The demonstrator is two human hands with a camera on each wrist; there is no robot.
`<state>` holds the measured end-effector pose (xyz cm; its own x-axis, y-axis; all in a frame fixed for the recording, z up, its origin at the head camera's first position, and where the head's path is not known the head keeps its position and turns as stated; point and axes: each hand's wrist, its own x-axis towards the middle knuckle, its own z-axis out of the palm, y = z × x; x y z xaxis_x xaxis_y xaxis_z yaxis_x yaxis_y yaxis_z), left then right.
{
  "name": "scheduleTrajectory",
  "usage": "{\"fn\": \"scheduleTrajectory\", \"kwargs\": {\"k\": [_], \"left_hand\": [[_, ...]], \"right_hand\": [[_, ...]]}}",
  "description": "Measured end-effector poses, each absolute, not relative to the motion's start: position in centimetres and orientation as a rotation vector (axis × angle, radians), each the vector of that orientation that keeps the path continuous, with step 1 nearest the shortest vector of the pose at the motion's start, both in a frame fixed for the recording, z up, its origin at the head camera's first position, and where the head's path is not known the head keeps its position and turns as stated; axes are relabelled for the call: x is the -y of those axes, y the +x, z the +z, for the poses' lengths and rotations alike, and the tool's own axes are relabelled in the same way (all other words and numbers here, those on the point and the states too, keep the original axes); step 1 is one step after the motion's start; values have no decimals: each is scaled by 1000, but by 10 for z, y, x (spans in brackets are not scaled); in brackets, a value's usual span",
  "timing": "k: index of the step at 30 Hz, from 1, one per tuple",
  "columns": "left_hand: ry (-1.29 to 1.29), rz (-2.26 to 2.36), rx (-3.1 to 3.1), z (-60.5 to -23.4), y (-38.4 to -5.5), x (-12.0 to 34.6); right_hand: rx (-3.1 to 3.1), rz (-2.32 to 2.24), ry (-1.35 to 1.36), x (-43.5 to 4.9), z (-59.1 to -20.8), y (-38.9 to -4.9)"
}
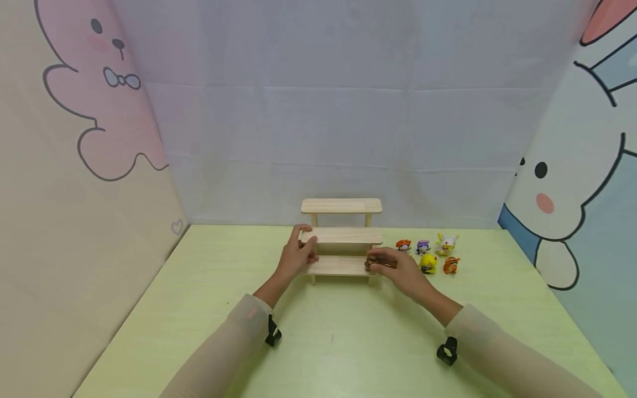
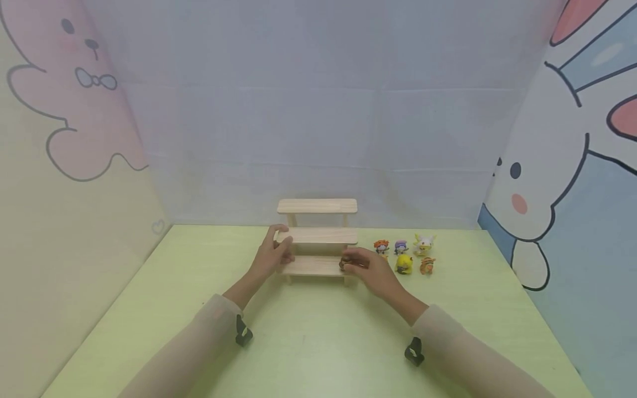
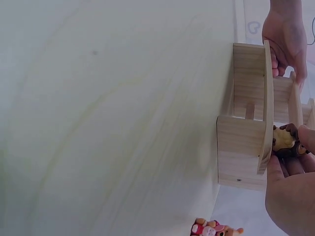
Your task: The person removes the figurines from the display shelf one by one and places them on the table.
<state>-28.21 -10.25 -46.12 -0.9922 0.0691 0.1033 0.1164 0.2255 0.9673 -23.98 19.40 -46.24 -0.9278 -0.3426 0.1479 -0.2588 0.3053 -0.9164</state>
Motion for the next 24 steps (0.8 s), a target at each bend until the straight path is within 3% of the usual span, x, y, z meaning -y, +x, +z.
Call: {"fn": "scheduleTrajectory", "kwargs": {"k": [24], "left_hand": [[-194,-1939,2426,-464,-283,104]], "right_hand": [[-2480,-1733,-546,-234,-466,-232]]}}
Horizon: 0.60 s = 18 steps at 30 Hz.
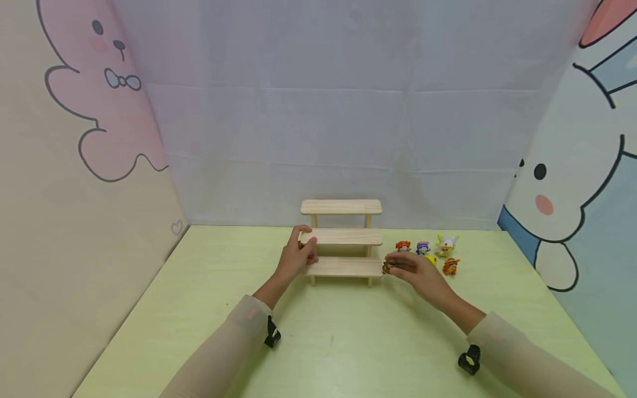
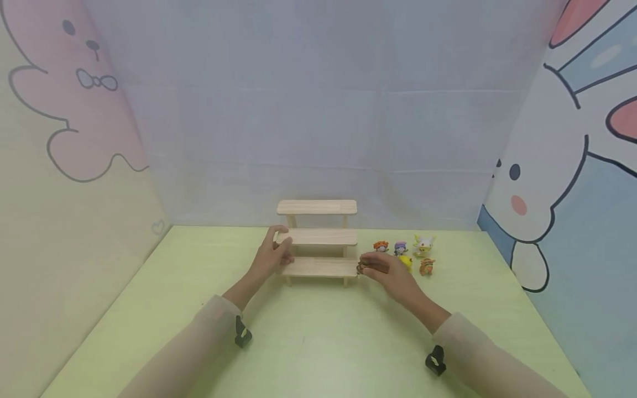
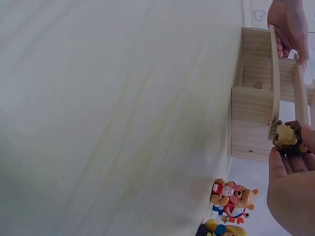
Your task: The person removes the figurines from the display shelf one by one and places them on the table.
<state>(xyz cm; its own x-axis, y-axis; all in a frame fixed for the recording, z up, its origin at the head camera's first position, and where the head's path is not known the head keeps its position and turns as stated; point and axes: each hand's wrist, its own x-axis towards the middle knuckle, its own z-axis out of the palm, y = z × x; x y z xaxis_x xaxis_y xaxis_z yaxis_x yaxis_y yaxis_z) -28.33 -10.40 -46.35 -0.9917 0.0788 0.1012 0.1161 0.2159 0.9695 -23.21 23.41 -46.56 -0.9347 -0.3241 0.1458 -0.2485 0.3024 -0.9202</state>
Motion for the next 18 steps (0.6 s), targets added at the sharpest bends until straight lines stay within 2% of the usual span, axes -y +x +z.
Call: {"fn": "scheduleTrajectory", "kwargs": {"k": [18], "left_hand": [[-198,-1939,2417,-465,-285,104]], "right_hand": [[-2621,-1578,-456,-261,-478,-223]]}}
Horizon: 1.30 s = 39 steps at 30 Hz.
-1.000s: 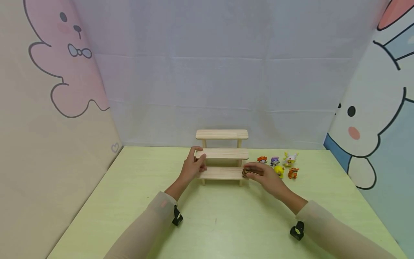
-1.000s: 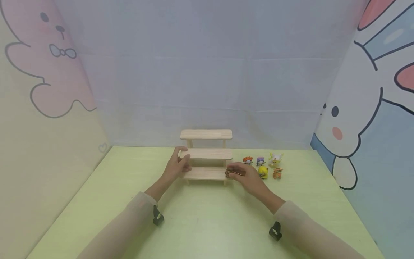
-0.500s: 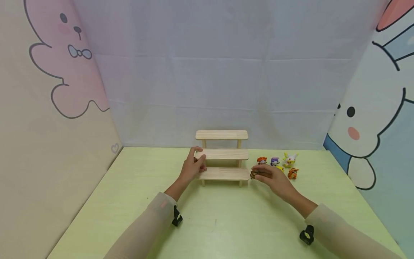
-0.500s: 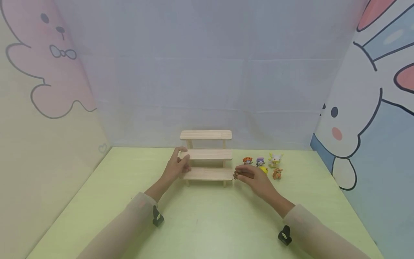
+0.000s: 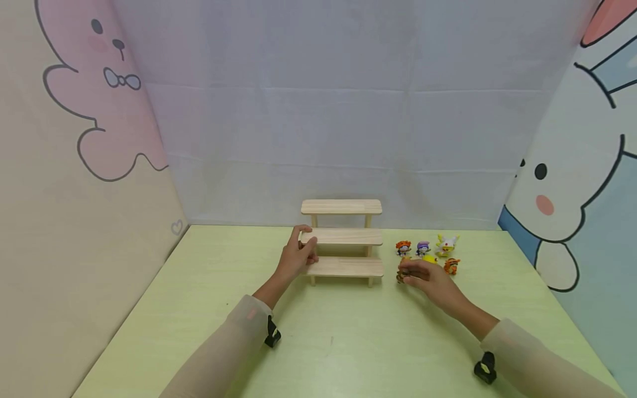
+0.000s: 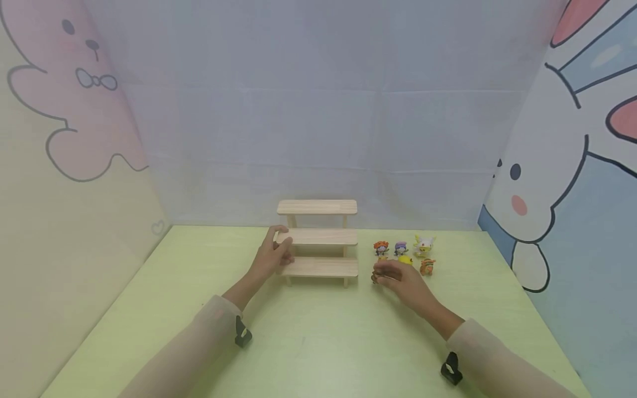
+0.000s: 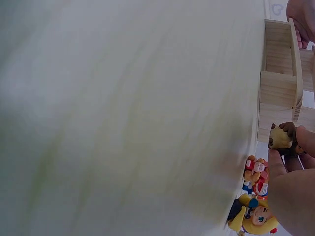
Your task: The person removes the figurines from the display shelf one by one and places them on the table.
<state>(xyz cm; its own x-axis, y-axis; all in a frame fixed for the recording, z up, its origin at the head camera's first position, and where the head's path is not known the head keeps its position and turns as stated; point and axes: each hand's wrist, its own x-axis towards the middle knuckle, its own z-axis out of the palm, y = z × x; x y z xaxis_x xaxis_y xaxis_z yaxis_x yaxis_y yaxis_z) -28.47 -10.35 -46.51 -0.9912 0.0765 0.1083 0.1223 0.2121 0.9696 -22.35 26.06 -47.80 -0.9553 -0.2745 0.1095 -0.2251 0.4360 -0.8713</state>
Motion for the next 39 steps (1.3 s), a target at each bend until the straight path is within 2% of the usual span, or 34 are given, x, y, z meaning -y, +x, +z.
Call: {"fn": "scheduleTrajectory", "kwargs": {"k": [17,27,39], "left_hand": [[-172,-1958,2452,-462,-284,104],[-214,-1964,2476,-428,-261,101],[-195,-1966,2486,-426,-260,101]], "right_hand": [[-2547,-1588,-455,-271,-482,-216],[-2556,-1559,-424,-274,-486,-215],[-2552,-1536,-439,-275,-482,-217]]}}
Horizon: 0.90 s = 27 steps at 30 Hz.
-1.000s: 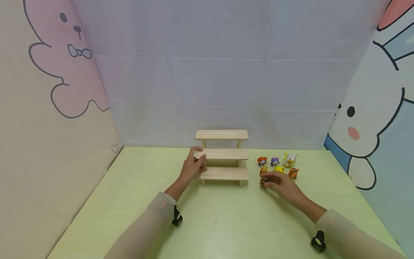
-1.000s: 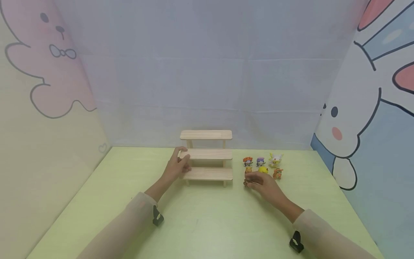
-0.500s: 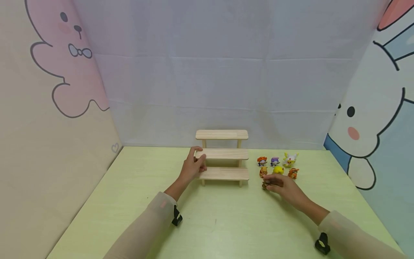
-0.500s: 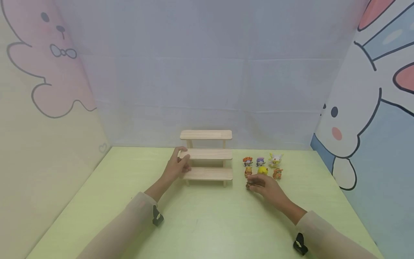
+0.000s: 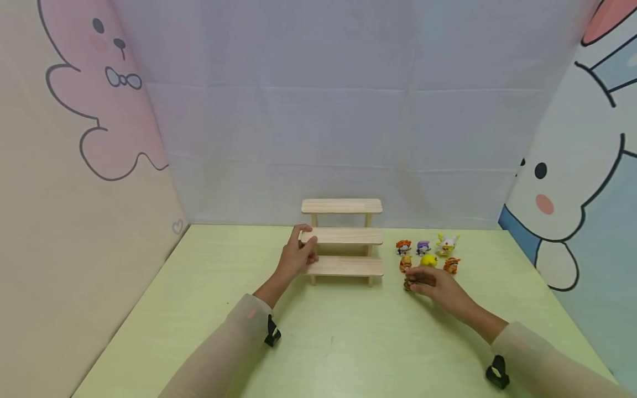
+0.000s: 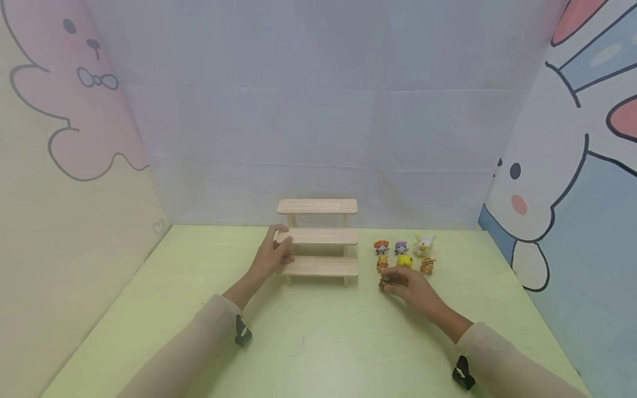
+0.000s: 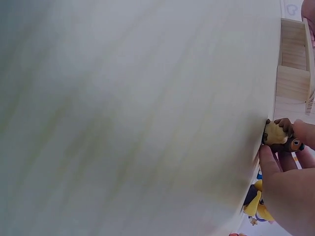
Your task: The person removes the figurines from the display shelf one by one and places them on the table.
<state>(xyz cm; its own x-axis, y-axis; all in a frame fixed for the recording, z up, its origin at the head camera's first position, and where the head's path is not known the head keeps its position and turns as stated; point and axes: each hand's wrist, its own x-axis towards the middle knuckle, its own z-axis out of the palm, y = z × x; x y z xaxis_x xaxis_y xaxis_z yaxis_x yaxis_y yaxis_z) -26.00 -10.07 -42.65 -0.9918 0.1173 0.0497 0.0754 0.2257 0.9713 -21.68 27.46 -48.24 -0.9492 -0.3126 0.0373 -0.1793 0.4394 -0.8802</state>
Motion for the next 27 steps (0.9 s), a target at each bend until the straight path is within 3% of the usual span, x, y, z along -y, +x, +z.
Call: {"fn": "scheduleTrajectory", "kwargs": {"k": [8,15,27], "left_hand": [[194,1929,-2427,-426,-261,99],[184,1970,-2500,-462,-280,101],[250,2070,-2468,-468,-279,109]], "right_hand": [[-2610,-1448,-409,-278,-477,-219],[-2848,-1245,-486,-277,-459,-218],[-3049,-950,-535,-269,-437,-226]]}}
